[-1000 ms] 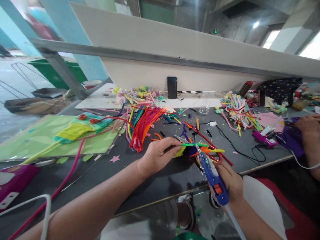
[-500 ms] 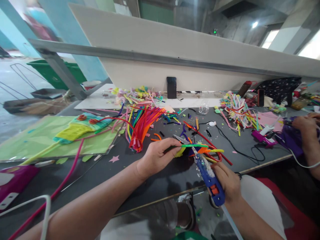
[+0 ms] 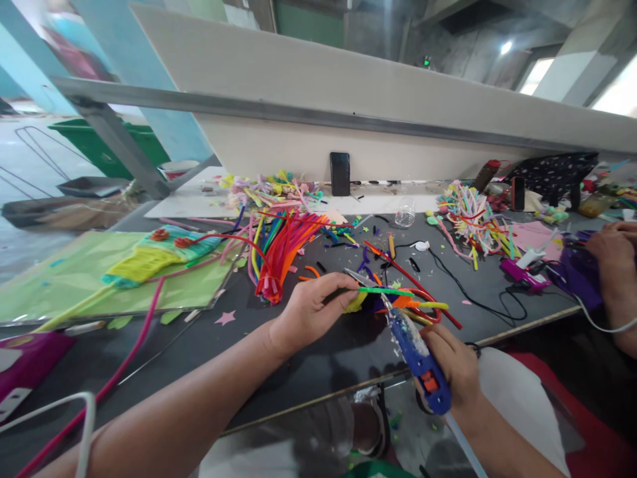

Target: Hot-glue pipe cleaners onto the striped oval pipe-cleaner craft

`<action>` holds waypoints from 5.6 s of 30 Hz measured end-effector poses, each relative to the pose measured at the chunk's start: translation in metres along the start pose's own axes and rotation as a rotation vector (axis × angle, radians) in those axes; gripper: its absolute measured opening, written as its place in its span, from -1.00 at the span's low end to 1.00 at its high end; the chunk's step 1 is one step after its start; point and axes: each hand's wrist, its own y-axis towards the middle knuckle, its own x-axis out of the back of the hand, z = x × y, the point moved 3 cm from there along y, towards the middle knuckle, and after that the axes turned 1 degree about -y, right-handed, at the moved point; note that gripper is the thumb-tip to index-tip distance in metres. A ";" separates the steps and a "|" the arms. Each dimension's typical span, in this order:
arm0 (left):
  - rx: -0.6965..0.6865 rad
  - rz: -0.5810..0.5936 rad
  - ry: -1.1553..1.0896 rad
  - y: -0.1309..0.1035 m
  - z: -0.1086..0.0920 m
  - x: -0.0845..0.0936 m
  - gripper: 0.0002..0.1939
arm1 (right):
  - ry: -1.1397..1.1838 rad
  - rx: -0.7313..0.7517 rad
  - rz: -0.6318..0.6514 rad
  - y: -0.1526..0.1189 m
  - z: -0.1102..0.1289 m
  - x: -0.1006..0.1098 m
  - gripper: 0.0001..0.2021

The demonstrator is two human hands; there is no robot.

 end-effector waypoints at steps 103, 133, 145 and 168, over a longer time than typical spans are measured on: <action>0.552 0.801 -0.424 0.116 0.014 -0.074 -0.66 | 1.302 -1.109 0.032 0.065 -0.086 -0.025 -0.83; 0.335 0.324 0.201 0.138 -0.082 0.072 -0.82 | 1.591 -1.072 -0.181 0.055 -0.054 -0.019 -0.83; 0.242 0.388 0.072 0.105 -0.107 0.054 -0.78 | 1.386 -0.941 -0.308 0.028 -0.049 0.013 -0.87; 0.588 0.507 -0.382 0.058 -0.027 0.000 -0.79 | 1.112 -1.052 -0.475 -0.010 -0.050 0.028 -0.93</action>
